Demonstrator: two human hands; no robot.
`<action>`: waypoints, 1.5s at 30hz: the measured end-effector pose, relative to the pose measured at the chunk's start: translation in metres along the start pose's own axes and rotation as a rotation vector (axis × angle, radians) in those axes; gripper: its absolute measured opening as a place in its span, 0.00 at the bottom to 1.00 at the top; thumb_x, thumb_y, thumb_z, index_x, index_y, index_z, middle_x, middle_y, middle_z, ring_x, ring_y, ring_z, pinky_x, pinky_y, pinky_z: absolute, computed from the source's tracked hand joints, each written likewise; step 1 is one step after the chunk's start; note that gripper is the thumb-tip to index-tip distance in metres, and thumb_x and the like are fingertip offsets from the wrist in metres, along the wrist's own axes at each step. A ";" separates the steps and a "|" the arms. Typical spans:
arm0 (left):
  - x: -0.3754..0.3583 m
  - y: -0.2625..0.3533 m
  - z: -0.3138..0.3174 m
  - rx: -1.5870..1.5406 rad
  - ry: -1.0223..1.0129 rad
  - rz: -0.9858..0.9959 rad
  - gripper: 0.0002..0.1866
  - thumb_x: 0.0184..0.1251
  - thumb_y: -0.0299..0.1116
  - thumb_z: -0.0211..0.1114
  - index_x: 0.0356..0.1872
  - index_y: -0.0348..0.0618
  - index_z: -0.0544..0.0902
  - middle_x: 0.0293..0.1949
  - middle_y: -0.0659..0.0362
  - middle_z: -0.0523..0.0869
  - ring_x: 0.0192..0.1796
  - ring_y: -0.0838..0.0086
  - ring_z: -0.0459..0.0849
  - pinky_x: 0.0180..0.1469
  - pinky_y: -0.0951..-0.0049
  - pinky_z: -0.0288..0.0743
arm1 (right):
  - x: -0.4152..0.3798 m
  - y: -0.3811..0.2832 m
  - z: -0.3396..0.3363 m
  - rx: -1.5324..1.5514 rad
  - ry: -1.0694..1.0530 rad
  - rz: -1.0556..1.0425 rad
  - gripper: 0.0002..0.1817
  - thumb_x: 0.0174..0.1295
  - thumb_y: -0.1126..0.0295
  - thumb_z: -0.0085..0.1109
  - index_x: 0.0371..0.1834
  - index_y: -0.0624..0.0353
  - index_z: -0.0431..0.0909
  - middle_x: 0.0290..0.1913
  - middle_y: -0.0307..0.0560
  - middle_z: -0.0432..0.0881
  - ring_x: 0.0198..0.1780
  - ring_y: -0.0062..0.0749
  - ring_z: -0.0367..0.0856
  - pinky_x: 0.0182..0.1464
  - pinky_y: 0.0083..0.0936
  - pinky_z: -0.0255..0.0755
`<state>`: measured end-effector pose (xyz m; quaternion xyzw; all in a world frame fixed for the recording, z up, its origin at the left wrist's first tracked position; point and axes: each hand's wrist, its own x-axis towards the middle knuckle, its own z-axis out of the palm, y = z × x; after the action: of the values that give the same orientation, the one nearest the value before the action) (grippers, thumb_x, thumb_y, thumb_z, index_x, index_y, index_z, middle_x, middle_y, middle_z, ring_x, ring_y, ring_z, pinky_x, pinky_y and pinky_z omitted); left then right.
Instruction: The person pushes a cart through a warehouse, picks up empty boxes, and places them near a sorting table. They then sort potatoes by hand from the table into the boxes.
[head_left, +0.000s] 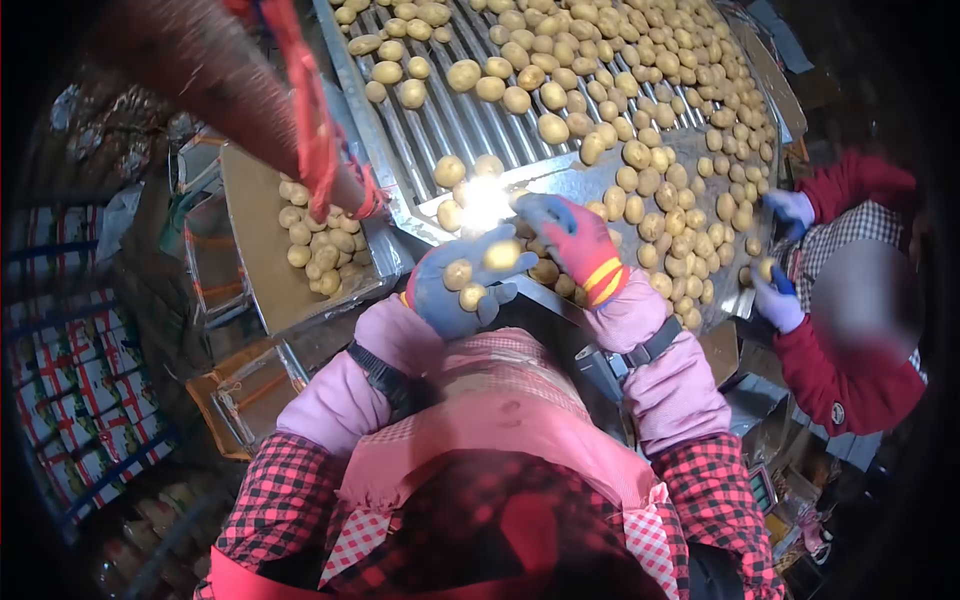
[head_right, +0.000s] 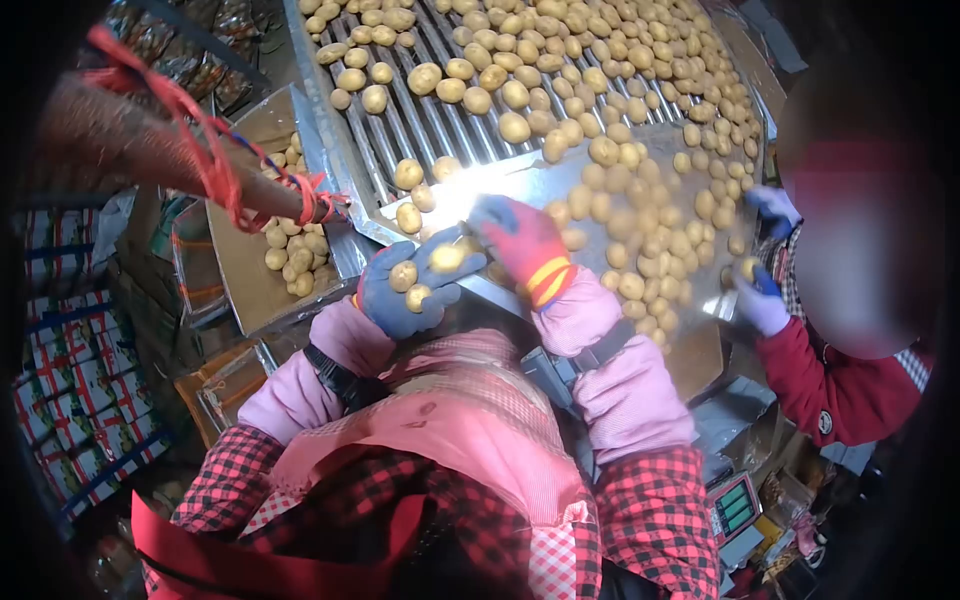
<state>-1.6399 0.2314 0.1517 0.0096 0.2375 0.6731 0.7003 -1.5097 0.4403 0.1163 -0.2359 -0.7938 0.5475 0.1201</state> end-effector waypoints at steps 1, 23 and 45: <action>0.003 0.001 -0.005 0.059 0.001 -0.001 0.21 0.79 0.38 0.50 0.68 0.44 0.71 0.62 0.48 0.81 0.46 0.70 0.84 0.36 0.80 0.79 | -0.002 0.003 -0.009 0.031 0.105 0.078 0.25 0.67 0.56 0.61 0.63 0.56 0.77 0.46 0.48 0.85 0.45 0.36 0.84 0.50 0.32 0.77; -0.207 0.028 -0.094 0.602 0.630 -0.175 0.21 0.76 0.40 0.57 0.61 0.35 0.78 0.43 0.52 0.85 0.45 0.68 0.83 0.54 0.70 0.77 | -0.077 -0.007 0.016 -0.828 0.094 -0.159 0.31 0.56 0.59 0.62 0.66 0.51 0.73 0.68 0.57 0.71 0.69 0.55 0.67 0.69 0.48 0.63; 0.085 0.092 -0.020 2.118 0.563 0.364 0.32 0.61 0.44 0.67 0.65 0.39 0.74 0.62 0.41 0.76 0.63 0.45 0.76 0.64 0.51 0.70 | 0.457 -0.026 -0.146 -0.988 -0.036 0.163 0.43 0.59 0.29 0.48 0.77 0.31 0.61 0.81 0.53 0.52 0.79 0.60 0.49 0.78 0.49 0.48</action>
<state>-1.7347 0.3144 0.1368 0.4844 0.8381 0.2011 0.1500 -1.8436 0.7826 0.1640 -0.3162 -0.9393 0.1176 -0.0629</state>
